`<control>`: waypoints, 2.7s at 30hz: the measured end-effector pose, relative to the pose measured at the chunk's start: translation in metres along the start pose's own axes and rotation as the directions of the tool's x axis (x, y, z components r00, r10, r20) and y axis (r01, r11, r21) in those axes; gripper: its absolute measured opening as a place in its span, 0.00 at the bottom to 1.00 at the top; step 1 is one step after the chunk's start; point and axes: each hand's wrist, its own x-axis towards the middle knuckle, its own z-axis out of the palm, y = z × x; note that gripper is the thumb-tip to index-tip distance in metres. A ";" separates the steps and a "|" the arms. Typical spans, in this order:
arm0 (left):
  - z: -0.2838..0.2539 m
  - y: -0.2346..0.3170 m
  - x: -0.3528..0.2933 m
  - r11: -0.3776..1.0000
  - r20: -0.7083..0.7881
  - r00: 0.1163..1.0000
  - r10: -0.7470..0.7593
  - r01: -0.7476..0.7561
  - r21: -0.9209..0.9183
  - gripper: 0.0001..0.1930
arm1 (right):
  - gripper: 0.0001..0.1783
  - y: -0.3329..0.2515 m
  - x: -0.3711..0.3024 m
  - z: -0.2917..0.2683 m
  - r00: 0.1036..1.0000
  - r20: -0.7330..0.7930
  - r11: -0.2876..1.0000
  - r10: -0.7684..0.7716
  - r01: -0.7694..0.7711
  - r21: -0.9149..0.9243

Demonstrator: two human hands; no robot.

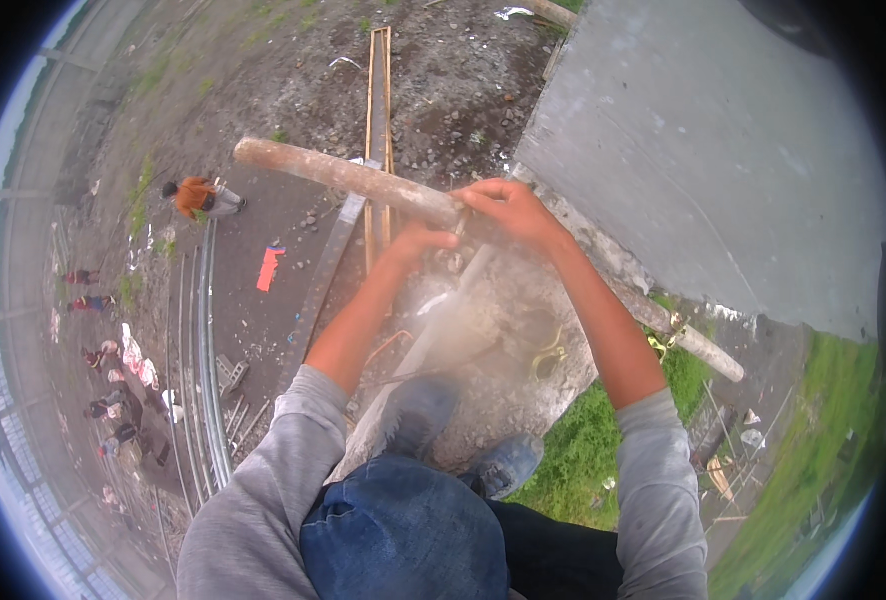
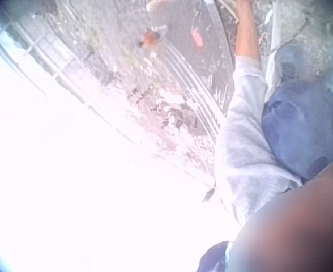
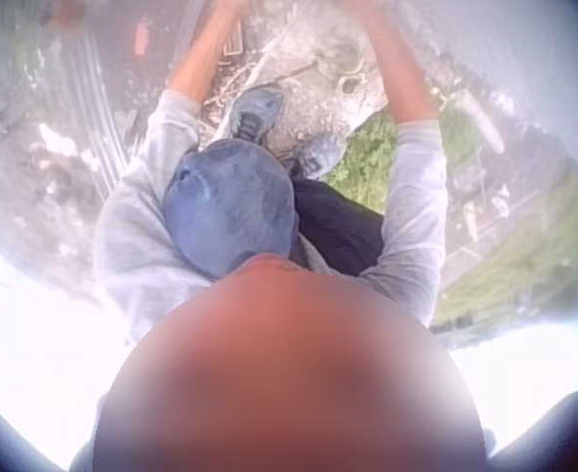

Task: The person assembles a wooden scaffolding pole by hand, attaching a metal clamp and tightening it with a wrench. The person then secures the pole to a concrete structure using a second clamp and wrench, repeating the process for a second pole.

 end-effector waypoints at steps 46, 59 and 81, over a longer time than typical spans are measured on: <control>-0.004 -0.005 -0.004 0.996 0.017 0.998 -0.065 0.066 -0.055 0.48 | 0.19 0.001 -0.002 0.016 0.989 -0.148 1.000 -0.024 0.023 -0.014; -0.011 -0.017 -0.002 0.997 -0.042 0.997 -0.062 0.060 -0.046 0.47 | 0.18 0.015 0.005 0.011 0.993 -0.114 0.973 -0.019 -0.008 -0.230; -0.010 -0.019 0.002 0.996 0.022 1.000 -0.009 0.010 -0.083 0.50 | 0.20 0.014 0.004 -0.008 0.975 0.171 0.988 -0.140 0.127 0.086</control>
